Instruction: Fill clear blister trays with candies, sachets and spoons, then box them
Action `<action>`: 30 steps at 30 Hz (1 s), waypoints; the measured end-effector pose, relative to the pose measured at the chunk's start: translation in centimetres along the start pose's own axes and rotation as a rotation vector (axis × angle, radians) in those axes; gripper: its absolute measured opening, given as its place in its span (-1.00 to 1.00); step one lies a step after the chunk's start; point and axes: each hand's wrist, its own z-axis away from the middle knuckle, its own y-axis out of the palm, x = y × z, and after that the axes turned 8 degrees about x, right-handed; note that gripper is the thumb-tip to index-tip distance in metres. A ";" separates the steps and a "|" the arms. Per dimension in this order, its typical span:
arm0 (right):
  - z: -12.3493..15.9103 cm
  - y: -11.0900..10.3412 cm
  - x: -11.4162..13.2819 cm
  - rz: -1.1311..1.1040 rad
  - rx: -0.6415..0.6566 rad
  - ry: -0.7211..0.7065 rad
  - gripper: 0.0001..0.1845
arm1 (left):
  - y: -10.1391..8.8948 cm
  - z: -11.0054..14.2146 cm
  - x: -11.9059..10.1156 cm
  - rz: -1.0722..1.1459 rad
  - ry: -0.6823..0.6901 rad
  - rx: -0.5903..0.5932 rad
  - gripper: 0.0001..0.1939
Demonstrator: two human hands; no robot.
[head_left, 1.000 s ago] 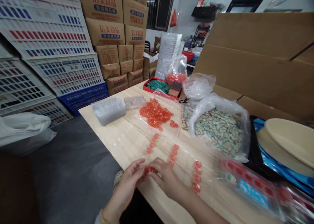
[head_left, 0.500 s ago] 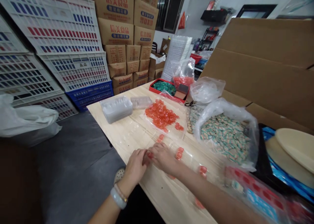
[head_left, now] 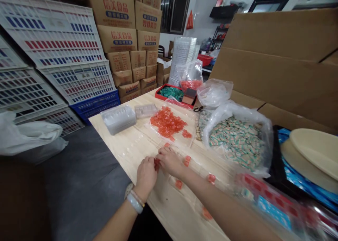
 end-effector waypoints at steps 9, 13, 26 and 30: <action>0.6 0.2 -0.5 -0.005 -0.015 -0.031 -0.82 | 0.5 0.8 0.0 0.137 0.041 -0.051 -0.85; 0.4 0.1 -0.3 0.034 0.004 -0.031 -0.83 | 1.1 1.3 0.7 0.308 0.076 -0.095 -0.75; -1.0 0.6 0.4 -0.003 0.044 -0.103 -0.84 | 1.2 1.3 0.7 0.359 0.041 -0.116 -0.89; -0.8 0.4 0.2 -0.337 -0.086 0.041 -0.86 | 0.9 1.5 0.6 0.347 0.093 -0.120 -0.85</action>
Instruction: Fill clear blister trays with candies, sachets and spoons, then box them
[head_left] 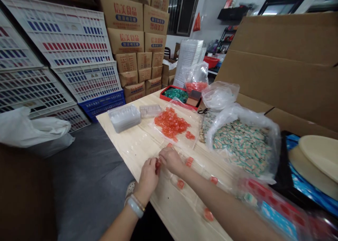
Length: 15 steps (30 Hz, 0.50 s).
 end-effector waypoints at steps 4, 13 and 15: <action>-0.1 -0.2 0.0 -0.178 -0.105 0.065 -0.84 | -0.3 -0.1 0.1 -0.061 0.059 0.062 -0.79; 1.3 -1.6 -1.1 -0.798 -0.410 0.356 -0.83 | -0.4 -0.2 -0.2 -0.237 0.079 0.142 -0.74; 2.2 -2.0 -1.7 -0.917 -0.443 0.403 -0.84 | -0.6 0.2 -0.5 -0.262 0.048 0.155 -0.72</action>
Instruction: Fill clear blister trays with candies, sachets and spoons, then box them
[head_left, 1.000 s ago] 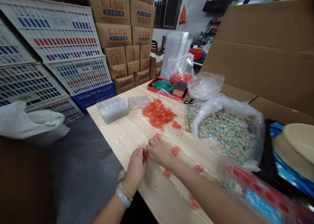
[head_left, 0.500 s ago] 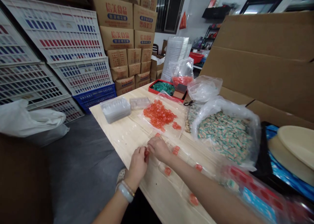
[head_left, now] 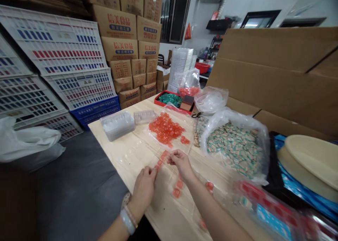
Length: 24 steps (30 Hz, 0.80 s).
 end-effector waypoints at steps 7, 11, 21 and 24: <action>-1.3 -3.1 1.9 -0.524 -0.081 0.103 -0.84 | -0.5 -2.0 -0.5 0.041 0.048 -0.052 -0.77; -3.8 -4.6 5.0 -0.550 -0.113 -0.019 -0.86 | 0.3 -4.3 -0.2 0.161 0.048 0.026 -0.77; -18.5 -9.8 13.7 0.102 -0.258 -0.390 -0.85 | -4.5 -12.1 0.5 0.154 0.205 -0.134 -0.83; -25.1 -11.1 16.2 0.546 -0.462 -0.429 -0.78 | -6.2 -19.8 0.0 0.049 0.112 -0.067 -0.81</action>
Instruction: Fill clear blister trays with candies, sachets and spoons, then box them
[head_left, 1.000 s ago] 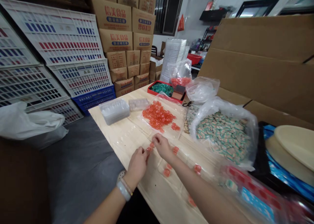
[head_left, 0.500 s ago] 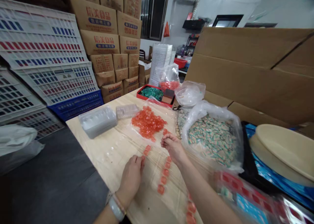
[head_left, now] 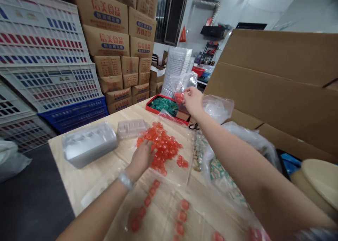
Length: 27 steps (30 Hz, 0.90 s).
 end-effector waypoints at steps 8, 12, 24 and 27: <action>-1.6 8.6 -6.3 0.489 0.521 -0.026 -0.79 | 5.2 -6.7 -3.1 -0.119 -0.051 0.065 -0.72; 1.9 14.6 -9.2 0.430 0.701 -0.049 -0.76 | 5.5 -5.2 -3.0 -0.032 0.089 0.071 -0.68; 6.3 10.5 -13.3 0.038 0.676 0.162 -0.90 | 4.6 -5.2 0.0 0.606 0.006 -0.123 -0.73; 8.9 7.9 -12.0 -0.129 0.632 0.199 -0.80 | 4.6 -6.6 -0.5 0.831 -0.097 -0.200 -0.70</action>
